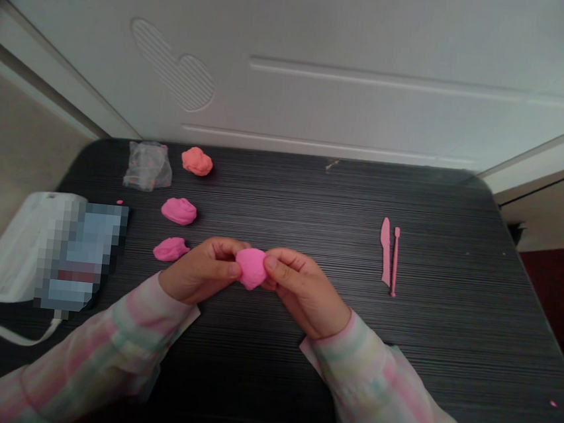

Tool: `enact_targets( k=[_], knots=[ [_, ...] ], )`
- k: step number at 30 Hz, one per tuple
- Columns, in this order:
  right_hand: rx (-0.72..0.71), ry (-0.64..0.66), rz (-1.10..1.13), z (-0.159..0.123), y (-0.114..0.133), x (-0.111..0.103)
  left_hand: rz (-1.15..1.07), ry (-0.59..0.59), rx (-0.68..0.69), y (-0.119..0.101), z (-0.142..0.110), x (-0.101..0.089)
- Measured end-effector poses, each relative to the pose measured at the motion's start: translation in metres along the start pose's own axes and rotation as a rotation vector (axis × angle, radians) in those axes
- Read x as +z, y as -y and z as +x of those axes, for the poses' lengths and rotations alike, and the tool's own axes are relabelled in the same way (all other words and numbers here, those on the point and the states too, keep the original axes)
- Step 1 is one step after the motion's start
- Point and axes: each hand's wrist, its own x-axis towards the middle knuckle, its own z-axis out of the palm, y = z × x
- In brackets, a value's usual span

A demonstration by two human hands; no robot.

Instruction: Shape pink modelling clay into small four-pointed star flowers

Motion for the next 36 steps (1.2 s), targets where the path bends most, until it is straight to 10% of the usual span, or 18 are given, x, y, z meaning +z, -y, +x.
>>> enact_targets(
  k=[36],
  knots=[
    [-0.085, 0.034, -0.135, 0.0009, -0.0013, -0.0047, 0.082, 0.025, 0.08, 0.0004, 0.0009, -0.0002]
  ],
)
